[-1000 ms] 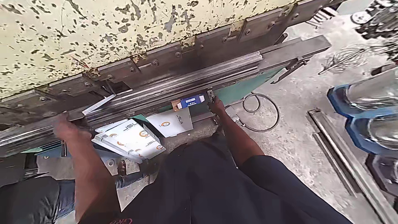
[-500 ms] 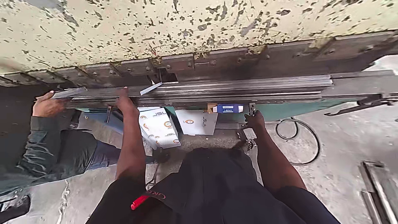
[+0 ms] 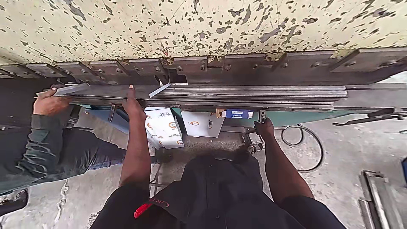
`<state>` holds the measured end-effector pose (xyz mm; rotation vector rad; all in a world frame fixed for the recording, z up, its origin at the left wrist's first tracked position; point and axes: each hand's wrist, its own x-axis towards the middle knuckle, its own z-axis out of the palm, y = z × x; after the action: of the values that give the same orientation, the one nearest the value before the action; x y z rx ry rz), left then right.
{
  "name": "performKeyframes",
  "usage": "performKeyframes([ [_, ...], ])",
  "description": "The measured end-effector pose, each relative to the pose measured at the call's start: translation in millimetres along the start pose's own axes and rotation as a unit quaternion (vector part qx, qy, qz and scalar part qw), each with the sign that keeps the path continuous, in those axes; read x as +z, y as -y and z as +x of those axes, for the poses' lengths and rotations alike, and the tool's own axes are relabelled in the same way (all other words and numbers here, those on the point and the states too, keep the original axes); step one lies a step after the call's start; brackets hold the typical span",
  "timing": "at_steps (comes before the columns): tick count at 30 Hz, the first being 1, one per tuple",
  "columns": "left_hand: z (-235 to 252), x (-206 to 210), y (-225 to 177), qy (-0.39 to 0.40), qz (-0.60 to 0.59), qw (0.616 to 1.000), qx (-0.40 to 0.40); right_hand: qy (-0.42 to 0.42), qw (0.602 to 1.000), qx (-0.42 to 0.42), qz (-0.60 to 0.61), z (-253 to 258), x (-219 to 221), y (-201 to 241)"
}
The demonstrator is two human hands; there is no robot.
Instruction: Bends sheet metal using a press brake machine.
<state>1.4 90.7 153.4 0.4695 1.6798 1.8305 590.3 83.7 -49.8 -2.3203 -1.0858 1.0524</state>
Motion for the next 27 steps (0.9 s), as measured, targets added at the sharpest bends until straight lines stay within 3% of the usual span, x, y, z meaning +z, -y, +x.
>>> performKeyframes([
  [27,3.2,-3.5,-2.1,0.007,0.006,1.000,-0.016,0.007,1.000,0.010,0.013,-6.0,-2.0,5.8],
])
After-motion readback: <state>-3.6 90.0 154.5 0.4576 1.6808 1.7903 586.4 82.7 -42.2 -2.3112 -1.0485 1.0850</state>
